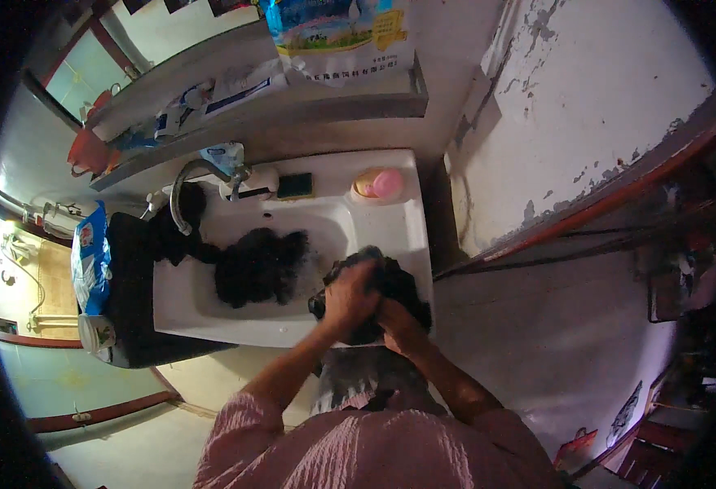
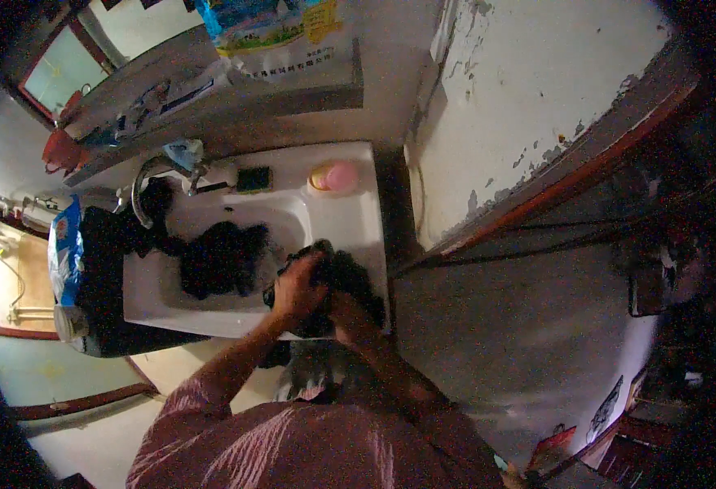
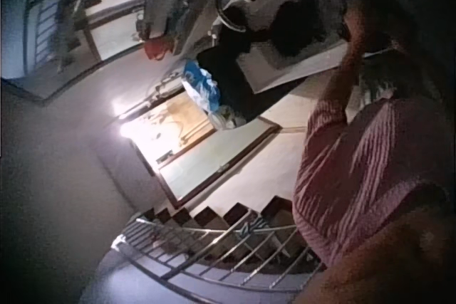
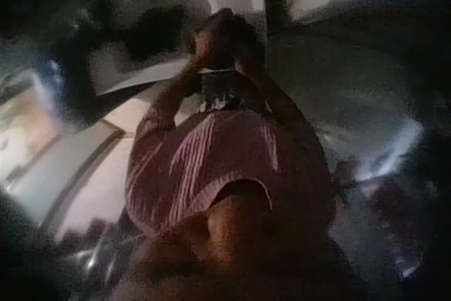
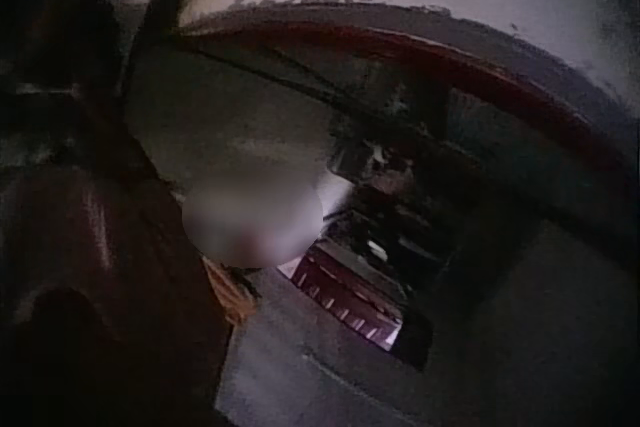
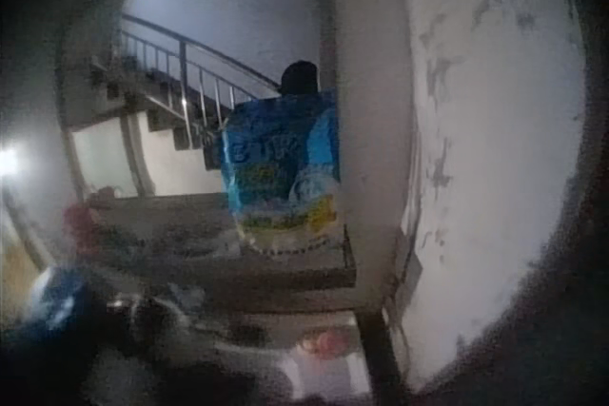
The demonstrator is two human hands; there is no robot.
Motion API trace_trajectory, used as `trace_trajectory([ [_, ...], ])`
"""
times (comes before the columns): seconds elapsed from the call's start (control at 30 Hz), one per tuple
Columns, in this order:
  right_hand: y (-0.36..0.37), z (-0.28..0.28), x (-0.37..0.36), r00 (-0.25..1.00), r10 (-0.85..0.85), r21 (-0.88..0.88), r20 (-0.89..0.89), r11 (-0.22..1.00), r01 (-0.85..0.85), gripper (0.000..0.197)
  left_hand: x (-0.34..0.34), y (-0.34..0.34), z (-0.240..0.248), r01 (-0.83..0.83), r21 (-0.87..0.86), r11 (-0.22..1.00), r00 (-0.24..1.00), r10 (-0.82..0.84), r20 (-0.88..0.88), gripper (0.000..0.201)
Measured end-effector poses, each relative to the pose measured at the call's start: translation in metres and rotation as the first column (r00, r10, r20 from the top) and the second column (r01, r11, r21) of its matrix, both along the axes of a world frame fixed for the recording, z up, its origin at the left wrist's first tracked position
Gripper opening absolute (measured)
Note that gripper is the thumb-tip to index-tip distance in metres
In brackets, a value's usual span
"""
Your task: The person washes black clothes by hand in a white sink, scrubbing them with detergent and rinsing them under a faucet, and later uses a red brush on the fabric.
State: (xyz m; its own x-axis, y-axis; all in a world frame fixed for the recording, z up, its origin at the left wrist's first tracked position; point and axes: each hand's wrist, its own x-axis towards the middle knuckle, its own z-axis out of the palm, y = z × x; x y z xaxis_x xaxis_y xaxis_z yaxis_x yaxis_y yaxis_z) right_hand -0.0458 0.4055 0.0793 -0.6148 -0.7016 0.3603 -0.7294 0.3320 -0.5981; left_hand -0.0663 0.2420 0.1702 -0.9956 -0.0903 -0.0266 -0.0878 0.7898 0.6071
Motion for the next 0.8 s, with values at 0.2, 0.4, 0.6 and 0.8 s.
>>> trace_trajectory([
  [0.2,-0.003,-0.004,0.003,0.993,0.073,0.079,0.091,0.994,-0.08,0.051,-0.017,0.005,-0.056,-0.038,-0.236,0.971,0.936,-0.049,-0.35,0.02],
  [0.4,-0.009,0.008,0.004,0.998,0.037,-0.193,-0.044,0.98,-0.045,0.047,-0.06,-0.013,-0.044,-0.201,-0.237,0.951,0.936,0.115,-0.331,0.037],
  [0.6,0.007,0.007,0.006,0.995,-0.027,0.035,0.1,0.999,0.024,0.034,0.013,0.019,0.0,0.064,0.093,0.994,0.993,-0.054,-0.106,0.036],
  [0.8,-0.007,0.005,0.007,0.995,-0.094,-0.077,-0.013,0.993,0.093,0.03,-0.064,-0.01,-0.054,-0.161,-0.244,0.956,0.975,0.117,-0.188,0.038],
])
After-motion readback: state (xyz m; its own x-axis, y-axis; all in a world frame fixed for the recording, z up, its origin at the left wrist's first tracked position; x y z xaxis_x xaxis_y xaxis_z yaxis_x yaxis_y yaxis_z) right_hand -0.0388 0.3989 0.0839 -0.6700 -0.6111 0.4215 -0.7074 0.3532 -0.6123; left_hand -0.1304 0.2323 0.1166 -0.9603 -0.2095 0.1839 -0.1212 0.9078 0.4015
